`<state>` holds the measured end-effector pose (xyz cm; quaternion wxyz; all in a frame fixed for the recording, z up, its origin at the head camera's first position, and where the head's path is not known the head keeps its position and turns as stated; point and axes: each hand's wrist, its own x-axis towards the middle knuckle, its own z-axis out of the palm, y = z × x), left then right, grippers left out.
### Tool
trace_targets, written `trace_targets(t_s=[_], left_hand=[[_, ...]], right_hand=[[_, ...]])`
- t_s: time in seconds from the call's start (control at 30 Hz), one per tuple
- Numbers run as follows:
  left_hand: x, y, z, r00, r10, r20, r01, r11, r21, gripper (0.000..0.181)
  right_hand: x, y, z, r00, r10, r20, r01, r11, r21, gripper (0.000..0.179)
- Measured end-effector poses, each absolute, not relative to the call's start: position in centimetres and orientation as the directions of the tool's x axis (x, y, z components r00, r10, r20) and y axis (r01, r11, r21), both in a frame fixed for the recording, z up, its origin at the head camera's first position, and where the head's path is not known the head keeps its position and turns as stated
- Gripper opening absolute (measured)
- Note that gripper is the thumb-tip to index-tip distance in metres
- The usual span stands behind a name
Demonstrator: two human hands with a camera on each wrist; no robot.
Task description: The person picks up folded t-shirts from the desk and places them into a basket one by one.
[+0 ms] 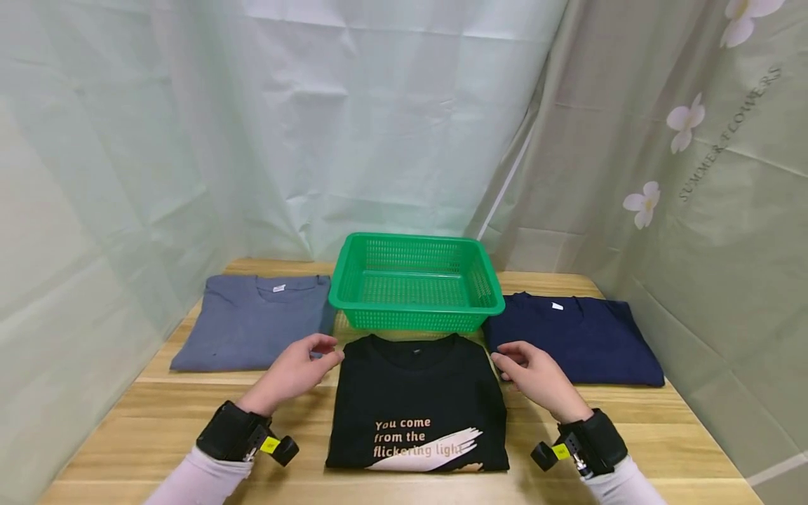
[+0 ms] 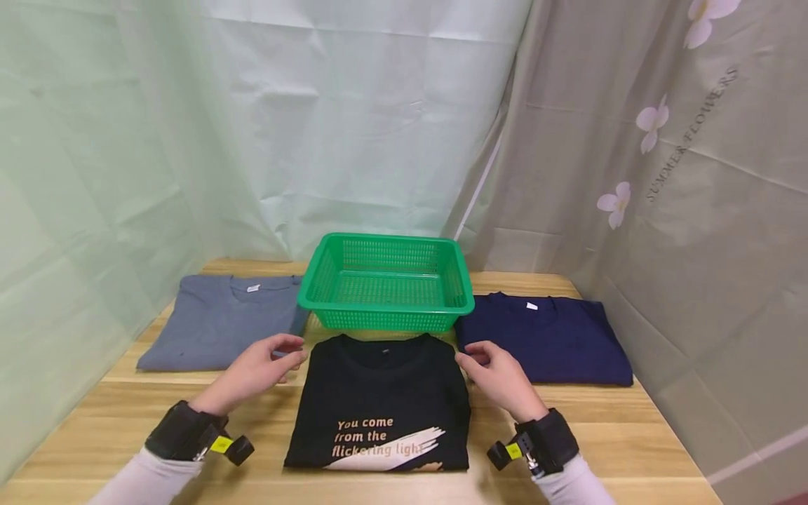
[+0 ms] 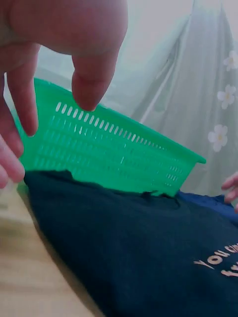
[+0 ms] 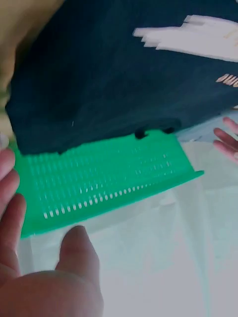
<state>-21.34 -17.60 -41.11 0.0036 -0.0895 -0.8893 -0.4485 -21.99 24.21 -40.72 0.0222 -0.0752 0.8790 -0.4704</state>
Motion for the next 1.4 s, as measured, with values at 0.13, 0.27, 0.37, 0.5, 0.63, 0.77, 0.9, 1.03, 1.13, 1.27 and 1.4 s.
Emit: trace_targets(t_s=[0.13,0.27,0.37,0.5,0.63,0.77,0.9,1.03,1.13,1.27,1.4], left_hand=[[-20.8,-17.5,-41.7,-0.986,0.166,0.02,0.108,0.54,0.835,0.041],[-20.4,-17.2,-42.2,-0.983,0.174,-0.048,0.047,0.503,0.863,0.045],[-20.3,-16.9,-42.3,-0.978,0.187,-0.091,0.01,0.481,0.877,0.041],[-20.5,-16.4,-42.5,-0.974,0.194,-0.119,-0.011,0.482,0.876,0.028],[-20.9,-15.8,-42.8,-0.969,0.205,-0.139,-0.026,0.473,0.881,0.021],[-21.2,-15.4,-43.0,-0.963,0.216,-0.16,-0.047,0.451,0.891,0.022],[-21.4,-15.1,-42.9,-0.964,0.194,-0.184,-0.083,0.439,0.895,0.02],[-21.6,-14.8,-42.8,-0.96,0.181,-0.213,-0.123,0.413,0.903,0.021],[-21.8,-14.7,-42.9,-0.954,0.199,-0.223,-0.133,0.386,0.913,0.022],[-22.0,-14.7,-43.1,-0.94,0.268,-0.209,-0.096,0.382,0.919,0.023],[-22.2,-14.6,-43.4,-0.924,0.335,-0.185,-0.06,0.352,0.934,0.023]], right_hand=[[-21.2,24.3,-41.7,-0.99,-0.131,-0.06,-0.012,0.493,-0.87,0.037],[-20.3,24.2,-42.3,-0.984,-0.132,-0.118,0.039,0.487,-0.873,0.036],[-19.8,24.2,-42.6,-0.978,-0.133,-0.162,0.079,0.484,-0.872,0.035],[-19.6,23.9,-43.0,-0.97,-0.128,-0.205,0.117,0.492,-0.863,0.038],[-19.9,23.4,-43.3,-0.962,-0.148,-0.228,0.132,0.481,-0.867,0.039],[-20.2,22.9,-43.4,-0.956,-0.158,-0.248,0.152,0.455,-0.878,0.035],[-20.4,22.7,-43.4,-0.942,-0.199,-0.27,0.172,0.403,-0.899,0.033],[-20.7,22.6,-43.5,-0.924,-0.276,-0.266,0.151,0.377,-0.914,0.03],[-20.9,22.5,-43.4,-0.915,-0.32,-0.245,0.104,0.399,-0.911,0.029],[-21.1,22.2,-43.2,-0.905,-0.364,-0.221,0.058,0.409,-0.911,0.029],[-21.1,21.9,-43.1,-0.894,-0.394,-0.215,0.064,0.363,-0.929,0.033]])
